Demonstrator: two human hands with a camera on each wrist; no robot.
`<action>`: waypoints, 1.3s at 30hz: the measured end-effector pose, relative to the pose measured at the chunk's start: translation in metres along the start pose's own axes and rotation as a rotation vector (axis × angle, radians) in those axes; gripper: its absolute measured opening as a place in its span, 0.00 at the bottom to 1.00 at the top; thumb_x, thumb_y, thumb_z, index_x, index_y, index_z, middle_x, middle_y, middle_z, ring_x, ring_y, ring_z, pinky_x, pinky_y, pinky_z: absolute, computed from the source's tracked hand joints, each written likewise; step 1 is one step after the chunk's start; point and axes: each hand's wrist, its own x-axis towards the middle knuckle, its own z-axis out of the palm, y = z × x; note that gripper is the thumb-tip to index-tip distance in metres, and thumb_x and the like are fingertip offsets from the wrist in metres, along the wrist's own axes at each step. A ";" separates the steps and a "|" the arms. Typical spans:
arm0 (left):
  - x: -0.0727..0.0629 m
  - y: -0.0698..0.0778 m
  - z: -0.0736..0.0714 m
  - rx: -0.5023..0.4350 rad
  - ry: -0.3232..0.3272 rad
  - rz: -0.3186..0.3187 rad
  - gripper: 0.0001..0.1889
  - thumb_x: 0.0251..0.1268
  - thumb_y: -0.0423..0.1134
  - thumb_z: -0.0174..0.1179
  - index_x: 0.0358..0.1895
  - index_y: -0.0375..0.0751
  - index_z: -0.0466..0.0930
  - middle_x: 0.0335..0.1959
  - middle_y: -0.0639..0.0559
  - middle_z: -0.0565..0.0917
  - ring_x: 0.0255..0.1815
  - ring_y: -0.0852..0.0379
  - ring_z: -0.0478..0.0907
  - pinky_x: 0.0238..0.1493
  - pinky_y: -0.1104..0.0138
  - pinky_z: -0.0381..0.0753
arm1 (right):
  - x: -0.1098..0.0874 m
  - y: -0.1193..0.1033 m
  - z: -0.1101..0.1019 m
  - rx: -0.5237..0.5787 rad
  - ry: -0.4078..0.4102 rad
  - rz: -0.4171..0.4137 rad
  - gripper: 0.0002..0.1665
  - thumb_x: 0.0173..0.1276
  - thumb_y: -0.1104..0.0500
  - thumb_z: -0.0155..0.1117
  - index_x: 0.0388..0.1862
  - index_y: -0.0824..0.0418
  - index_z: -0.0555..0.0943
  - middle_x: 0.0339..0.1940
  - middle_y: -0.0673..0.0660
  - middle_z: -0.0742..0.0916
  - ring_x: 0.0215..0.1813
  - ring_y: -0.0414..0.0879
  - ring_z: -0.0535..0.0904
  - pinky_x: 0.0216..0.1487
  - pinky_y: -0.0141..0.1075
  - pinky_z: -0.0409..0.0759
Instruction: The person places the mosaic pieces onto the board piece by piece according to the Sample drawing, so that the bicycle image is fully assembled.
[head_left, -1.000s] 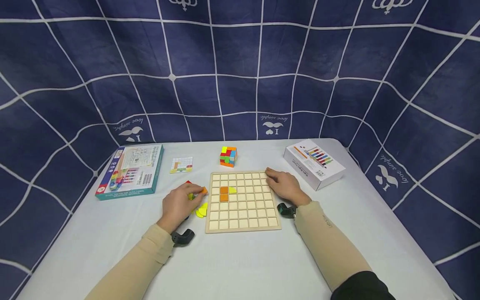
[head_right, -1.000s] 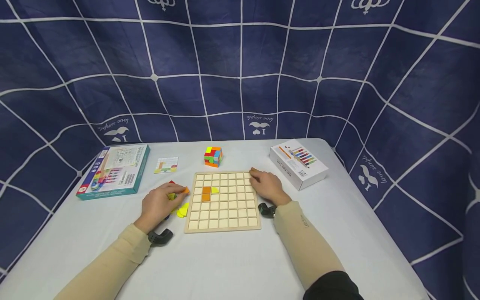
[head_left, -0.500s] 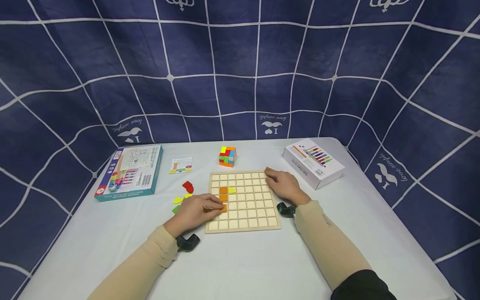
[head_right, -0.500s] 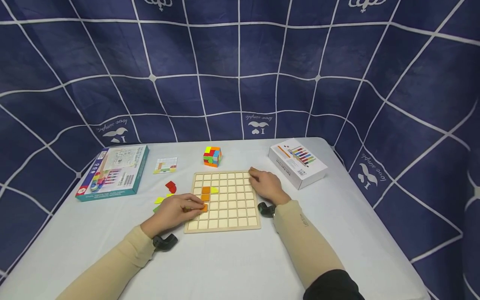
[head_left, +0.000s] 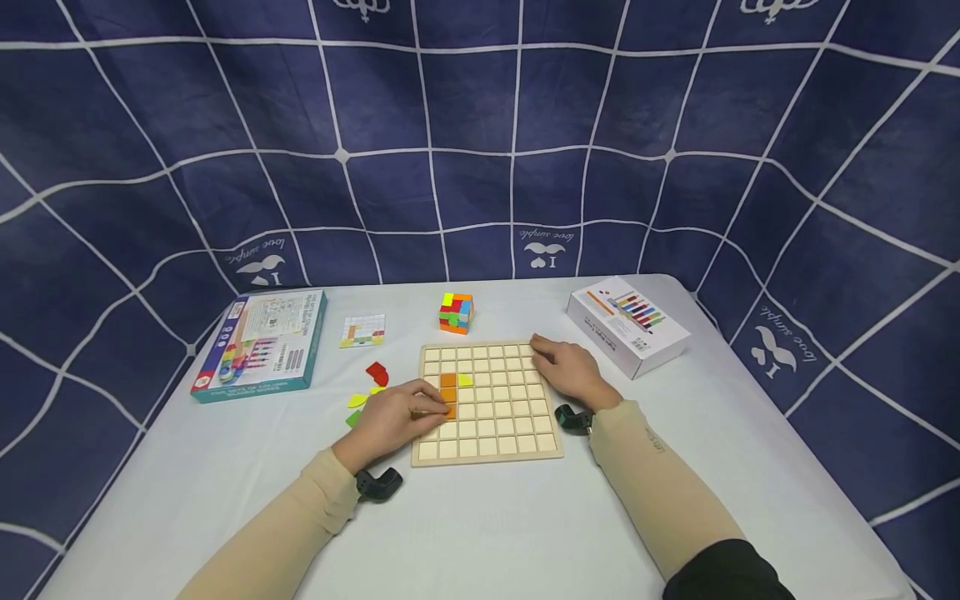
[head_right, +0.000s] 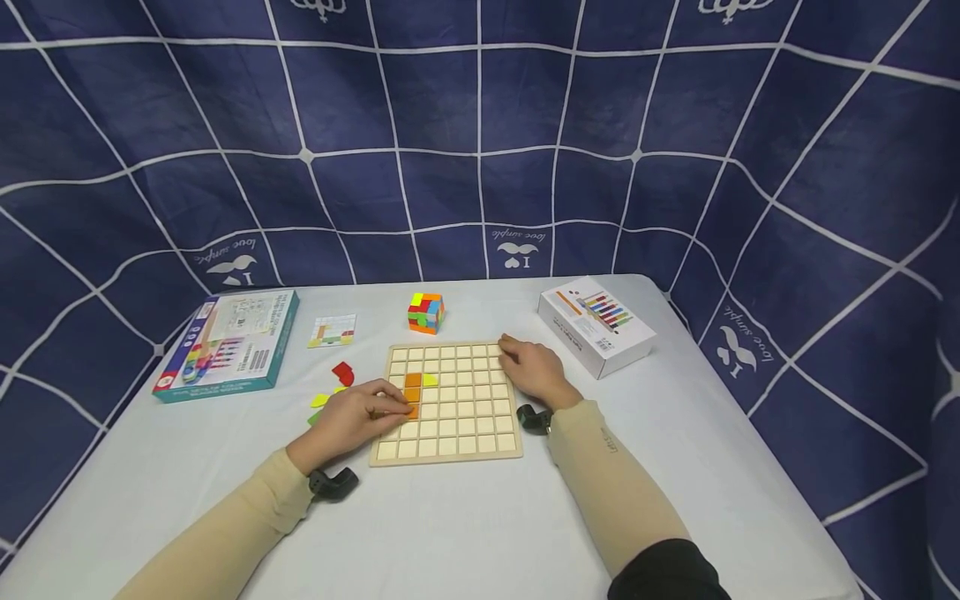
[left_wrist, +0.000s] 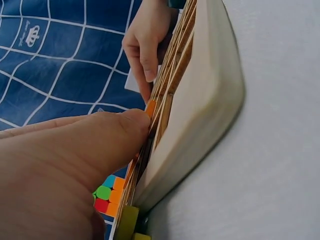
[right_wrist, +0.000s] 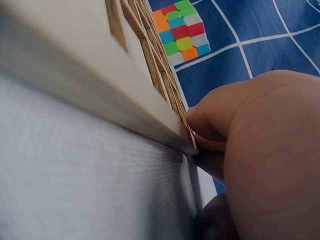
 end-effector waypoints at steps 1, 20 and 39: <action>0.000 0.000 0.000 -0.006 0.001 -0.002 0.09 0.63 0.49 0.73 0.46 0.62 0.93 0.48 0.68 0.84 0.47 0.65 0.83 0.42 0.70 0.81 | 0.000 0.000 0.000 0.002 -0.001 0.000 0.29 0.79 0.47 0.55 0.74 0.54 0.75 0.76 0.49 0.75 0.76 0.56 0.71 0.73 0.56 0.69; -0.016 -0.015 -0.026 0.023 0.169 -0.428 0.10 0.66 0.48 0.68 0.43 0.50 0.93 0.44 0.55 0.89 0.40 0.53 0.82 0.37 0.61 0.76 | -0.001 -0.001 -0.002 0.023 0.004 0.002 0.28 0.79 0.48 0.55 0.73 0.55 0.76 0.75 0.50 0.76 0.76 0.56 0.71 0.73 0.55 0.68; -0.038 -0.001 -0.024 0.132 0.003 -0.299 0.19 0.56 0.47 0.76 0.52 0.50 0.91 0.48 0.56 0.85 0.45 0.54 0.84 0.33 0.64 0.77 | 0.000 0.001 -0.002 0.018 0.004 -0.007 0.28 0.79 0.48 0.55 0.74 0.54 0.76 0.75 0.50 0.76 0.76 0.56 0.71 0.72 0.56 0.70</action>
